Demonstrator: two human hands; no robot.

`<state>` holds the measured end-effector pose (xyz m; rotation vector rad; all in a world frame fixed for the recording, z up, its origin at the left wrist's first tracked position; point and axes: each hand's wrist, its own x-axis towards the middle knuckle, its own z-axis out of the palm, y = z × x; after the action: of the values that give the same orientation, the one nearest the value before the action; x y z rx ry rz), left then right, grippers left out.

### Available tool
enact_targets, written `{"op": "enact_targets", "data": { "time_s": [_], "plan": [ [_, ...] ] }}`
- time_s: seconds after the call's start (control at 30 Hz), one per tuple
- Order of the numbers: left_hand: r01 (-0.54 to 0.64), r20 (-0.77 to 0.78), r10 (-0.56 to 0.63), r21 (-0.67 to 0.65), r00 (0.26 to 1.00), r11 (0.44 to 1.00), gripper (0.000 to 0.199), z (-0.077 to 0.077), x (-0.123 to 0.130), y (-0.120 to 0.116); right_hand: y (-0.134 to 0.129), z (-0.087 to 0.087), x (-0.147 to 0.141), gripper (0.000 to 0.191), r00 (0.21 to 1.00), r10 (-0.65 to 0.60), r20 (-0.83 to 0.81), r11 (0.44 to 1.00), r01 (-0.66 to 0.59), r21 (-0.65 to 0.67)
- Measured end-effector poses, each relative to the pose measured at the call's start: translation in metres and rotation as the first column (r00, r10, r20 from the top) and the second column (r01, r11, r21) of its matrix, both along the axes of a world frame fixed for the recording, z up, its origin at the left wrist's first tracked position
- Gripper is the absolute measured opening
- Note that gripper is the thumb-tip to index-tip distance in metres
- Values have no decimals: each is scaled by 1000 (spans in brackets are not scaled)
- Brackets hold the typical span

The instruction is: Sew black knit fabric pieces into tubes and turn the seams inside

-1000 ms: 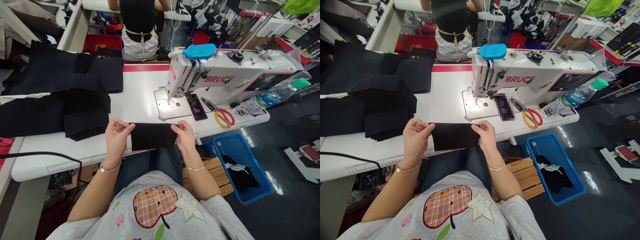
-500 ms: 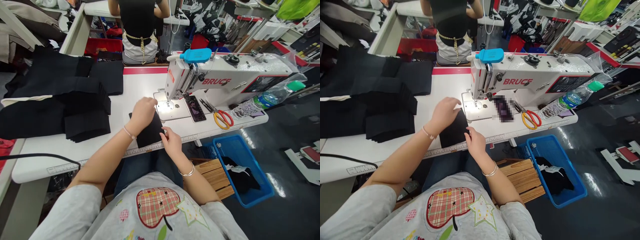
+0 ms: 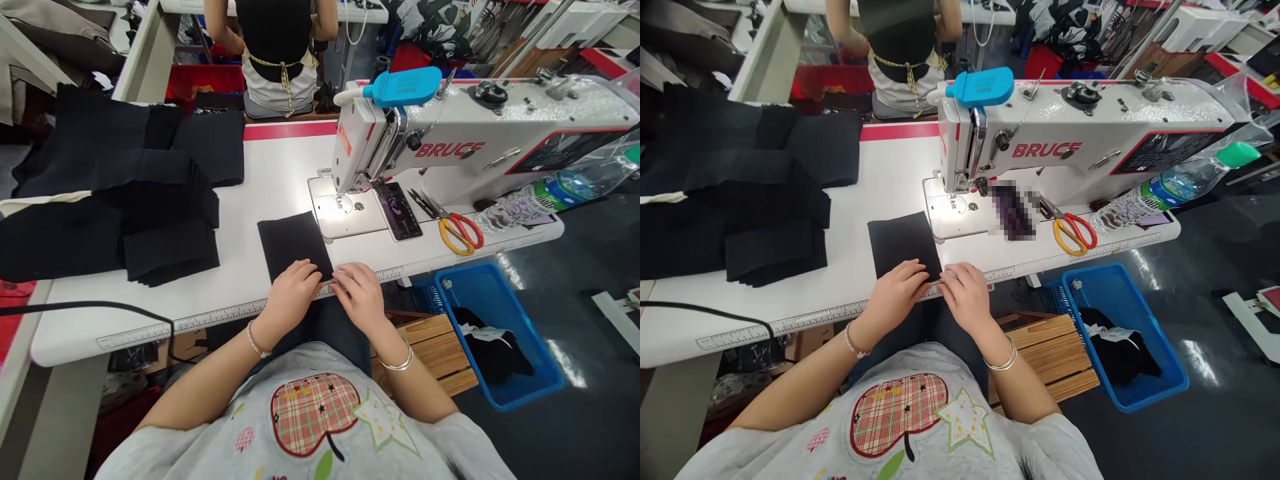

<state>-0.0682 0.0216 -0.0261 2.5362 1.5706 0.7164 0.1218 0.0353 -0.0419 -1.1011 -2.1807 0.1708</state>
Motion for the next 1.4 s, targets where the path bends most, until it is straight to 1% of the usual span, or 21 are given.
{"op": "enact_targets", "data": {
  "time_s": [0.13, 0.27, 0.4, 0.47, 0.6, 0.67, 0.87, 0.97, 1.13, 1.4],
  "plan": [
    [21, -51, -15, 131, 999, 991, 15, -5, -2, 0, -5, -8, -1, 17, 999, 14, 33, 997, -17, 73],
    [63, -111, -41, 198, 993, 978, 14, -6, -9, -3, -7, -12, -6, 21, 998, 30, 54, 990, -37, 134],
    [71, -155, -42, 188, 987, 980, 16, -5, -16, -4, -10, -14, -11, 23, 997, 49, 64, 989, -57, 137],
    [72, -163, -43, 176, 986, 982, 16, -6, -19, -4, -12, -16, -13, 24, 998, 43, 40, 991, -48, 127],
    [55, -123, -34, 172, 992, 984, 16, -6, -20, -4, -16, -21, -18, 24, 999, 3, -44, 994, 2, 108],
    [46, -96, -29, 177, 995, 983, 15, -6, -20, -4, -18, -23, -20, 24, 998, -21, -57, 993, 28, 111],
    [31, -65, -19, 201, 998, 979, 15, -9, -19, -4, -23, -27, -23, 23, 997, -67, 22, 992, 64, 111],
    [45, -63, -32, 219, 997, 975, 15, -11, -20, -4, -24, -27, -24, 23, 994, -89, 57, 992, 83, 97],
    [72, -90, -54, 212, 994, 975, 19, -13, -18, -5, -25, -27, -25, 23, 993, -96, 66, 993, 90, 81],
    [70, -81, -55, 206, 995, 976, 18, -10, -15, -4, -26, -27, -25, 24, 992, -107, 69, 992, 101, 80]
  ]
}}
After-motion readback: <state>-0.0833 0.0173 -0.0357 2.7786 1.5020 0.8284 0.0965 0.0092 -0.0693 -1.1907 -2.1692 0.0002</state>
